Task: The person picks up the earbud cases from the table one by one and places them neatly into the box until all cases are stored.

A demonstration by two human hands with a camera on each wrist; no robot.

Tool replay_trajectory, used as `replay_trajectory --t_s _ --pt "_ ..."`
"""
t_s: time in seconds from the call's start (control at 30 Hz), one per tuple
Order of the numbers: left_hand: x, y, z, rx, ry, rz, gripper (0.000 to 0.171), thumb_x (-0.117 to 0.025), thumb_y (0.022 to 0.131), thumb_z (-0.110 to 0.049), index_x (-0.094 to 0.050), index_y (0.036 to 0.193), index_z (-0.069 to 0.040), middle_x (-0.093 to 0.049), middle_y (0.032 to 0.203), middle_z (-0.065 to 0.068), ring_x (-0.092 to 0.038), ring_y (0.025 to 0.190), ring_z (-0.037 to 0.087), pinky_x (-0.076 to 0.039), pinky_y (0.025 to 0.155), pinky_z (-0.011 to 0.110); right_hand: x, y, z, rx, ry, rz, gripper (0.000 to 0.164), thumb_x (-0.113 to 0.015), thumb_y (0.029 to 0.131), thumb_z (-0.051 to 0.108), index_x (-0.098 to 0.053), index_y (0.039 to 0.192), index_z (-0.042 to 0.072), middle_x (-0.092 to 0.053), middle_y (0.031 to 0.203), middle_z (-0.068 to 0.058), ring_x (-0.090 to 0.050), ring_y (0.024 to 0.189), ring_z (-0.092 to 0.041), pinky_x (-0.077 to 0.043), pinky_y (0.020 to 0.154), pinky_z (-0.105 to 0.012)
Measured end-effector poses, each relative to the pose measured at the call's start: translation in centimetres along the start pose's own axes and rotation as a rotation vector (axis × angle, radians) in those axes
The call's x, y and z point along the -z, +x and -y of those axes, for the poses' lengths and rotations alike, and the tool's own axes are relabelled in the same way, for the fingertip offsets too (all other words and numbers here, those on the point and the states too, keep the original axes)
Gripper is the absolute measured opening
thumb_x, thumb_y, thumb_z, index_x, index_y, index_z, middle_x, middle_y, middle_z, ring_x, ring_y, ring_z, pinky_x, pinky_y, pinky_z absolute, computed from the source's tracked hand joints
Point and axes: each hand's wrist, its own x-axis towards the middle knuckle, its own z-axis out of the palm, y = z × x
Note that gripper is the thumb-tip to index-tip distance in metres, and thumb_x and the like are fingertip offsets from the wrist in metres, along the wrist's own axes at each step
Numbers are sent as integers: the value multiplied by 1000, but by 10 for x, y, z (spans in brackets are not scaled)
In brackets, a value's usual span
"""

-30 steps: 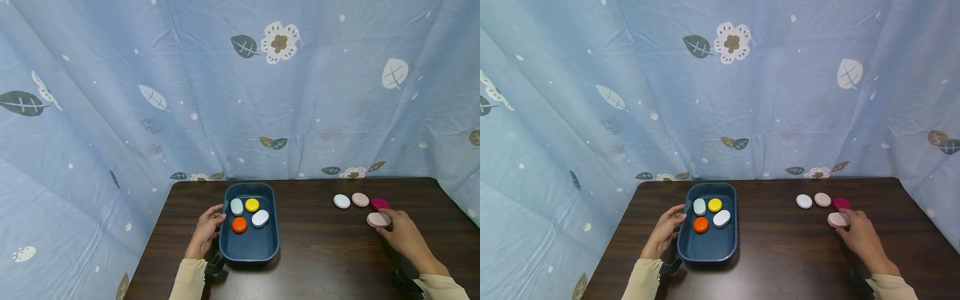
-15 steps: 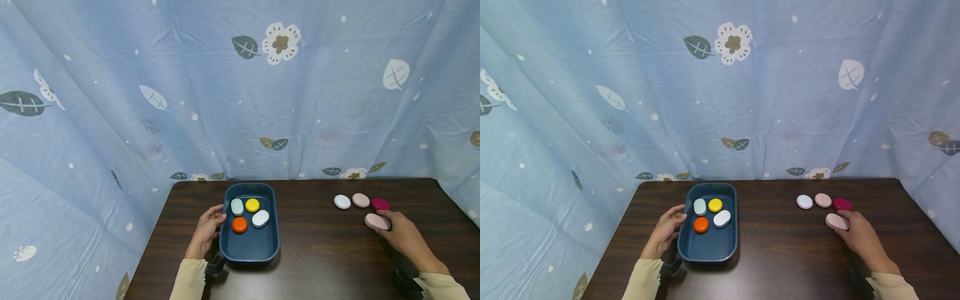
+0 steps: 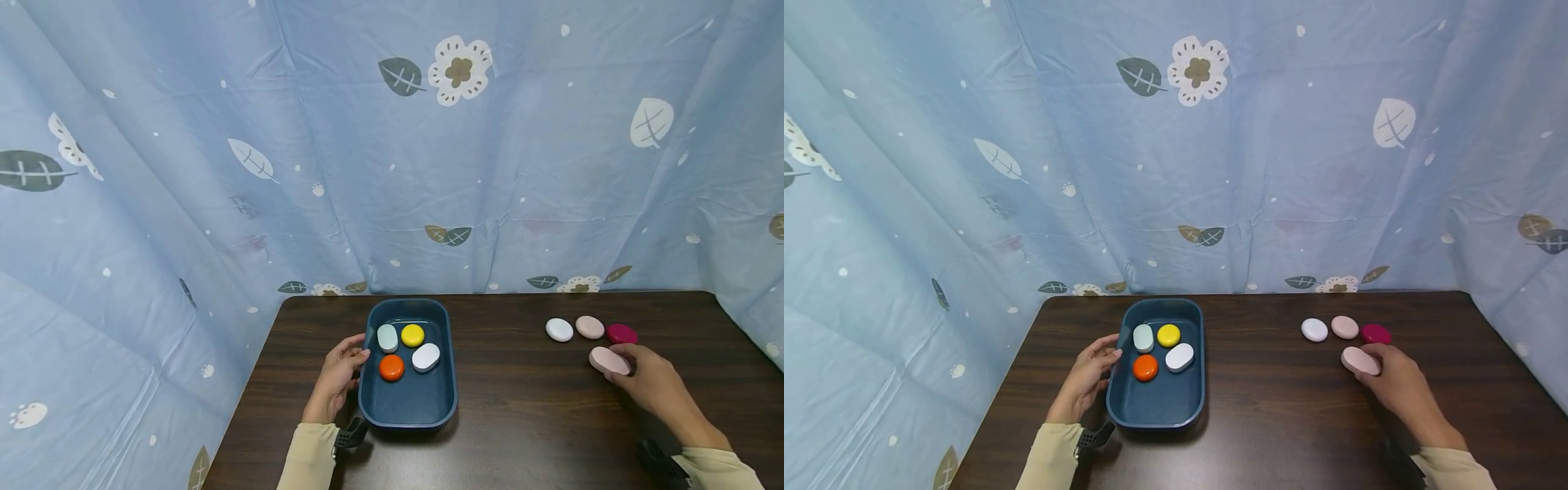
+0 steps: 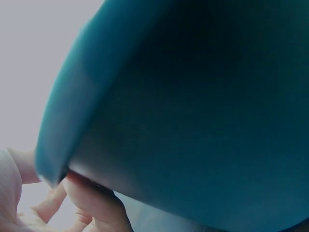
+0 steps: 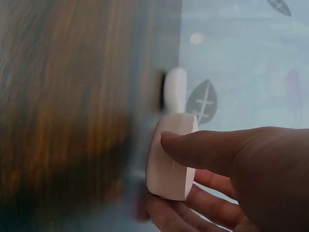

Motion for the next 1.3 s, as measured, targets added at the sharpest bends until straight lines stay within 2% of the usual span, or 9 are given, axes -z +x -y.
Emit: replay_trajectory --t_s 0.23,0.57,0.9,1.03,1.3 --pt "-1 1 0 -3 5 5 41 -63 106 -13 -59 146 -5 -65 110 11 -61 88 23 -53 69 33 3 -2 22 85 37 -48 53 -85 83 7 -60 123 -18 -61 120 -44 -59 109 -64 -48 82 -70" --pt "-2 1 -1 4 11 4 41 -62 106 -13 -58 147 -5 -64 112 13 -60 90 24 -53 70 33 -2 -6 62 204 120 -115 50 -88 79 1 -65 121 -16 -68 114 -36 -69 98 -48 -54 80 -63" --pt "0 -1 -1 7 14 7 42 -61 107 -14 -57 148 -5 -64 115 14 -60 92 25 -53 72 34 -9 -6 102 257 136 -97 52 -91 78 2 -67 121 -12 -70 115 -29 -70 97 -39 -56 80 -57" --pt "0 -1 -1 7 14 3 42 -61 107 -14 -57 148 -5 -65 115 14 -60 92 25 -53 72 34 -13 -6 116 305 133 -96 49 -92 78 3 -70 121 -8 -72 113 -23 -70 95 -33 -56 77 -50" --pt "0 -2 -1 7 12 -3 42 -62 107 -14 -58 147 -5 -64 115 13 -60 91 24 -52 72 34 -20 -7 145 350 191 -87 46 -91 78 0 -71 120 -5 -72 112 -16 -70 96 -28 -58 78 -46"
